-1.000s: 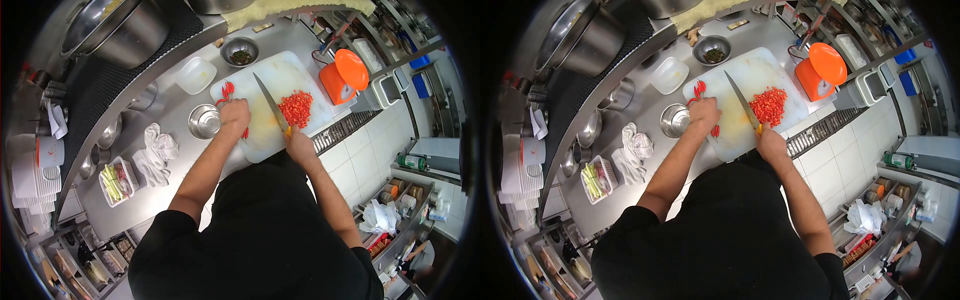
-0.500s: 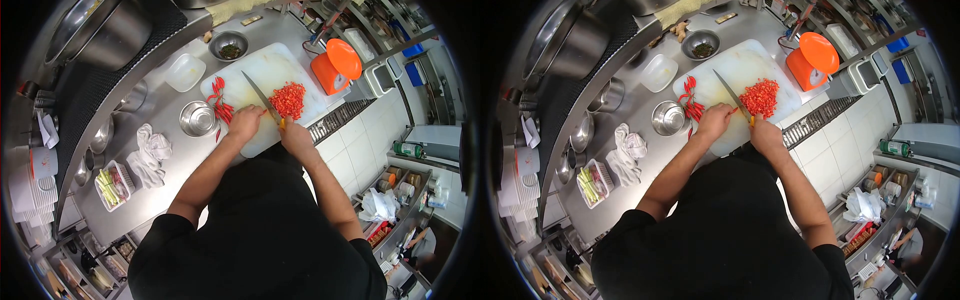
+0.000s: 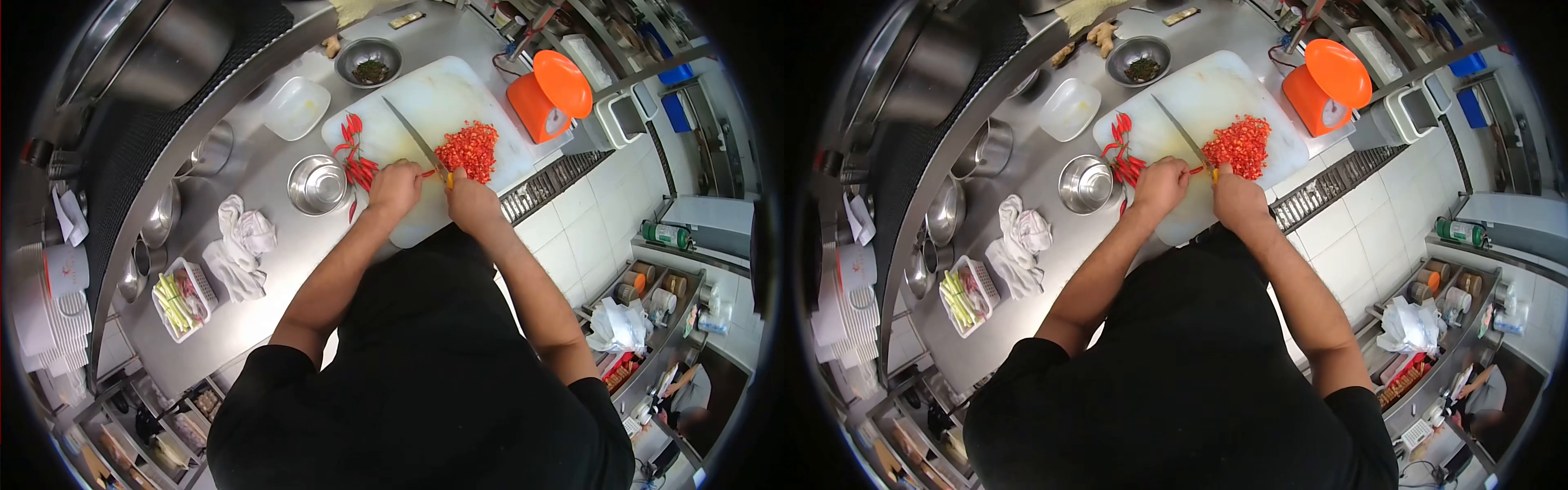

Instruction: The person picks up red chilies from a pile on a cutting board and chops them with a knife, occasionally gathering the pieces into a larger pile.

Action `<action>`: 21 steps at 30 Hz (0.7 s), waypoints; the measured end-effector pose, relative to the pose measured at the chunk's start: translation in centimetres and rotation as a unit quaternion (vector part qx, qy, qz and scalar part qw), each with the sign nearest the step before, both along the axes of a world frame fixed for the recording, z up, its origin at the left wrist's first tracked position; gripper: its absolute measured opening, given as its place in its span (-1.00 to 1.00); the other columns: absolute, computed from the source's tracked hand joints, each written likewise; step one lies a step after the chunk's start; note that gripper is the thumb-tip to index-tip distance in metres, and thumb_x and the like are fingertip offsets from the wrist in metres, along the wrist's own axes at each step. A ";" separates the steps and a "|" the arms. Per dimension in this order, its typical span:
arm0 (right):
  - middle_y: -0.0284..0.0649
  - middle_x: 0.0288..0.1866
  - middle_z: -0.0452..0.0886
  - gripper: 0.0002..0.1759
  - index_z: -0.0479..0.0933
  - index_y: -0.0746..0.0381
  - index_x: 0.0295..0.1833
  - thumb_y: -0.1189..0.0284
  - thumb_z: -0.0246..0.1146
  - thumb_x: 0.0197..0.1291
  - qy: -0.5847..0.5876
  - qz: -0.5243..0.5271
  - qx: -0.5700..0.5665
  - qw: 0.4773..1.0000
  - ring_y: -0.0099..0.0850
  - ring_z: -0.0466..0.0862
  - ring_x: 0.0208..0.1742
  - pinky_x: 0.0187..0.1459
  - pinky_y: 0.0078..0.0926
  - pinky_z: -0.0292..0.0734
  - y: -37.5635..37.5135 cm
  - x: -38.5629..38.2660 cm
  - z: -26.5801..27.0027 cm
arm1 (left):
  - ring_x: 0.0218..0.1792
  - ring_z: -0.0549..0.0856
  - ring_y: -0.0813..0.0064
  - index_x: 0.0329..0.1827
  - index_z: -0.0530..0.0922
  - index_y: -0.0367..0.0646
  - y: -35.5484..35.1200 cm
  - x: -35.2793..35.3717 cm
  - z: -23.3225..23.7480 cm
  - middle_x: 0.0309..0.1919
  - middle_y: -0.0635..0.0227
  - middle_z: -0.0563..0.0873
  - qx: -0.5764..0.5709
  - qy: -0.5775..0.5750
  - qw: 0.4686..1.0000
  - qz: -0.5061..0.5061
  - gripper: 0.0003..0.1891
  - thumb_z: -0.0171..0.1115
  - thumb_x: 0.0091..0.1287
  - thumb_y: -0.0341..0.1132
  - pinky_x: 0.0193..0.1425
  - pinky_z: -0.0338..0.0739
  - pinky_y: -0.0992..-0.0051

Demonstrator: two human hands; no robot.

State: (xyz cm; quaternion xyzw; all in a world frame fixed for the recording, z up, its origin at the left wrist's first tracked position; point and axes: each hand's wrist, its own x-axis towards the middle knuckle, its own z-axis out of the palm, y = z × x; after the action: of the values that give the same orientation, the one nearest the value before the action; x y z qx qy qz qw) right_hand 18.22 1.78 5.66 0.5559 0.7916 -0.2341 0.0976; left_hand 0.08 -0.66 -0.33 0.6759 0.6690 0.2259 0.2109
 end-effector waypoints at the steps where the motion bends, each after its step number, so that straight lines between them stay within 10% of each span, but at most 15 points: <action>1: 0.14 -0.24 0.79 -0.62 0.40 0.39 0.12 0.26 0.19 0.53 -0.001 0.002 0.007 1.000 0.10 0.83 -0.13 -0.07 0.02 0.73 0.2 0.2 0.5 | -0.16 0.77 -0.04 -0.27 0.72 -0.16 0.2 0.0 0.3 -0.23 0.09 0.76 -0.008 -0.001 1.000 0.000 -0.90 0.28 0.35 -0.37 -0.05 0.68 0.03; 21: 0.12 -0.26 0.79 -0.68 0.42 0.37 0.08 0.32 0.21 0.49 0.011 -0.023 0.000 1.000 0.07 0.85 -0.15 -0.09 0.01 0.73 -1.0 -0.7 -0.6 | -0.19 0.80 0.05 -0.21 0.77 -0.12 1.0 0.1 0.1 -0.24 0.16 0.80 -0.043 -0.010 0.999 0.018 -0.89 0.38 0.33 -0.31 -0.04 0.68 0.10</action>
State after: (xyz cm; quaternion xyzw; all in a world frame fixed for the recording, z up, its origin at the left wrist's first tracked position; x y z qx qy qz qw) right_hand 17.56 0.81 5.03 0.5711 0.7798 -0.2424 0.0831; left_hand 0.20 0.35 -0.25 0.6518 0.6879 0.2078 0.2424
